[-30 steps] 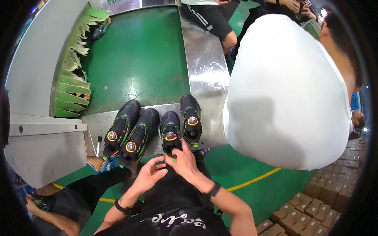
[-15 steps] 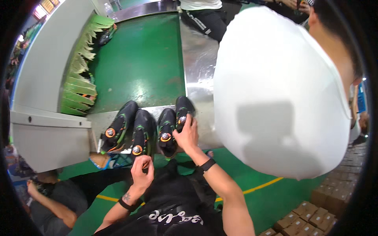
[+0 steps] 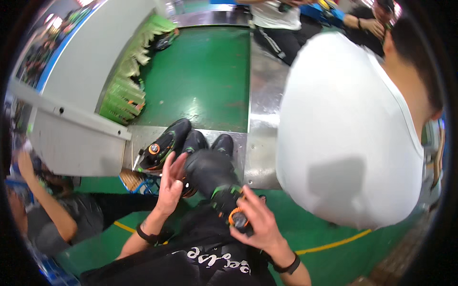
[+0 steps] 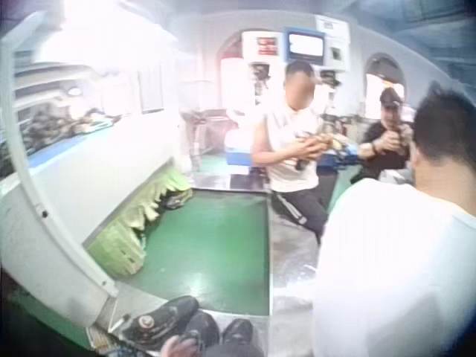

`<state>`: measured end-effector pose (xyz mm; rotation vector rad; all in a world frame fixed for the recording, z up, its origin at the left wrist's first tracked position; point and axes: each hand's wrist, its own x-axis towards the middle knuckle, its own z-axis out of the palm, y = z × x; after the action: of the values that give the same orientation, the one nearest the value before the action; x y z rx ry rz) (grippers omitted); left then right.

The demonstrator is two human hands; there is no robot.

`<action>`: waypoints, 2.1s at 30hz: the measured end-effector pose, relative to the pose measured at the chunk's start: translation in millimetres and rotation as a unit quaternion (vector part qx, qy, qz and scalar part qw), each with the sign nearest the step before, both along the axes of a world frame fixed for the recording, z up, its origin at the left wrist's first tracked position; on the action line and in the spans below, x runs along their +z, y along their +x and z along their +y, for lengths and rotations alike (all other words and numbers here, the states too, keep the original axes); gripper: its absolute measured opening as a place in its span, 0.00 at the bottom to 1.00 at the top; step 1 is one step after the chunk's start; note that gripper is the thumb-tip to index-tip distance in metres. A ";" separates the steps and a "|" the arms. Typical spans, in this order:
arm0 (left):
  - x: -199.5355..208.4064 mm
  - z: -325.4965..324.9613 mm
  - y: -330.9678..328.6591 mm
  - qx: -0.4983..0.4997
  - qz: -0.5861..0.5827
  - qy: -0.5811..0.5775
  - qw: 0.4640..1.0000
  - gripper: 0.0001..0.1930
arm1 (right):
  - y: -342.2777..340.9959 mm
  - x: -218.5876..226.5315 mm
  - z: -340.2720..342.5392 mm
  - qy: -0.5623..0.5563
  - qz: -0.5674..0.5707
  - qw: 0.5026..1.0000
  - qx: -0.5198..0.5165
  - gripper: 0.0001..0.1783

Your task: The person is inspecting and checking the quality of manufactured shoes at a factory workstation.

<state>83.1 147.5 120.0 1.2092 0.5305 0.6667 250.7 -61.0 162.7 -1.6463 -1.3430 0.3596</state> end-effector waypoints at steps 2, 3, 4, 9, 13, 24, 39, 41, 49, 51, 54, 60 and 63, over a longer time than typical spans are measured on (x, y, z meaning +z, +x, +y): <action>36.7 5.4 8.1 -0.116 -0.113 -0.069 0.984 0.46 | -13.5 14.1 5.0 -0.010 -0.037 0.997 0.068 0.38; 52.7 10.3 8.5 -0.176 -0.126 -0.120 0.969 0.47 | -20.4 18.6 10.1 0.006 -0.056 0.996 0.072 0.37; 65.8 9.3 8.4 -0.178 -0.133 -0.098 0.970 0.47 | -20.3 24.2 12.3 0.024 -0.073 0.995 0.066 0.36; 94.8 18.2 -2.6 -0.224 -0.176 -0.114 0.952 0.47 | -28.3 42.9 15.8 0.022 -0.099 0.992 0.078 0.30; 98.6 25.6 -13.5 -0.245 -0.158 -0.124 0.949 0.44 | -31.2 54.1 13.1 -0.003 -0.102 0.991 0.085 0.23; 118.2 4.6 -20.1 -0.182 -0.115 -0.212 0.953 0.35 | -13.4 84.6 15.3 -0.023 -0.232 0.963 0.136 0.19; 107.8 -8.7 -17.0 -0.136 -0.178 -0.191 0.956 0.46 | -9.3 83.0 24.6 0.018 -0.166 0.977 0.134 0.20; 112.3 -10.3 -17.1 -0.135 -0.154 -0.193 0.960 0.46 | -9.1 83.5 24.3 0.016 -0.155 0.980 0.125 0.21; 126.3 -1.3 -21.0 -0.155 -0.109 -0.199 0.962 0.38 | -7.8 76.2 21.2 0.017 -0.171 0.975 0.140 0.18; 125.2 -1.0 -20.8 -0.156 -0.105 -0.183 0.965 0.37 | -8.8 77.7 21.1 0.021 -0.160 0.978 0.135 0.18; 118.7 -0.8 -16.5 -0.152 -0.090 -0.185 0.967 0.35 | -8.7 80.7 22.2 -0.004 -0.155 0.979 0.135 0.18; 87.5 -5.3 8.3 -0.017 -0.159 -0.165 0.973 0.39 | -13.9 69.9 33.1 -0.019 -0.085 0.993 0.082 0.23; 82.7 -23.3 18.5 0.064 -0.135 -0.027 0.988 0.38 | -25.8 69.1 42.1 0.015 -0.091 0.996 0.021 0.23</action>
<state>101.6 124.2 202.6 1.0204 0.3970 0.9057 224.9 -18.9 231.9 -1.6598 -1.5130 0.2174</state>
